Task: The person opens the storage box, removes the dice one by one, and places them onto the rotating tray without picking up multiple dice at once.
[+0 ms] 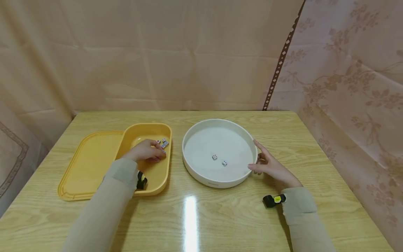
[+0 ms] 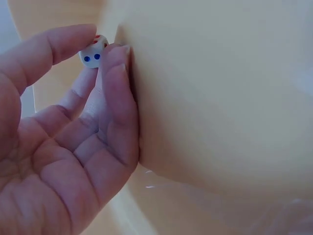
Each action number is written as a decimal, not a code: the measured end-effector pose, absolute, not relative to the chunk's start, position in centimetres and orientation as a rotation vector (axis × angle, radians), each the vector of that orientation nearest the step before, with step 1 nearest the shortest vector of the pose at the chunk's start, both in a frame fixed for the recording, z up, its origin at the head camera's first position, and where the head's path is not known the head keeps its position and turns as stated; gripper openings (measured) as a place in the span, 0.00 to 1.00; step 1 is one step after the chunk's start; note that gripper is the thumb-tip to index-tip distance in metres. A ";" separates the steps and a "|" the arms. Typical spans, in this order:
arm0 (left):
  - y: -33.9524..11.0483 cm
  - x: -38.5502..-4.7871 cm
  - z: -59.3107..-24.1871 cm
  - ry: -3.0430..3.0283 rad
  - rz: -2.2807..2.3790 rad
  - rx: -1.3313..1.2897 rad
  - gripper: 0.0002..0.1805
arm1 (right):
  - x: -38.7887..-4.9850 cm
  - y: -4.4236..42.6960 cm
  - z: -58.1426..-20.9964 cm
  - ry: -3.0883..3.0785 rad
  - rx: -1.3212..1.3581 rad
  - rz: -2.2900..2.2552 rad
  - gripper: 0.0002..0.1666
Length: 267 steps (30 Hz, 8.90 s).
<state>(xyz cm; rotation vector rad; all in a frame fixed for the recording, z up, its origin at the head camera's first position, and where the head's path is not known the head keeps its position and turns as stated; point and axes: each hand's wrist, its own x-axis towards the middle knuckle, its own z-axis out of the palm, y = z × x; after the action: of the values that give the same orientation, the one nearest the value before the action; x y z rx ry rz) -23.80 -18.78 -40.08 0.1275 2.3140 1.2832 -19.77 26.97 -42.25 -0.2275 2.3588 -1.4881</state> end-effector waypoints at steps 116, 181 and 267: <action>-3.8 -23.5 -36.6 2.071 1.974 -0.085 0.17 | -19.3 26.6 -41.8 2.384 -0.242 -1.479 0.58; -1.4 -23.7 -40.2 2.287 1.735 -0.161 0.13 | -19.6 27.0 -42.3 2.339 -0.244 -1.508 0.59; -8.4 -24.6 -33.7 2.155 1.971 -0.179 0.21 | -19.7 27.2 -42.3 2.371 -0.242 -1.472 0.59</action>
<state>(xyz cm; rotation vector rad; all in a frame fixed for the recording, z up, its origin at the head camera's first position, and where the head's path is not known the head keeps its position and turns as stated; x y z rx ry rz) -24.57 -8.40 -33.71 -0.1790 2.1553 1.9710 -19.70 27.18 -42.31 -0.2422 2.3708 -1.4721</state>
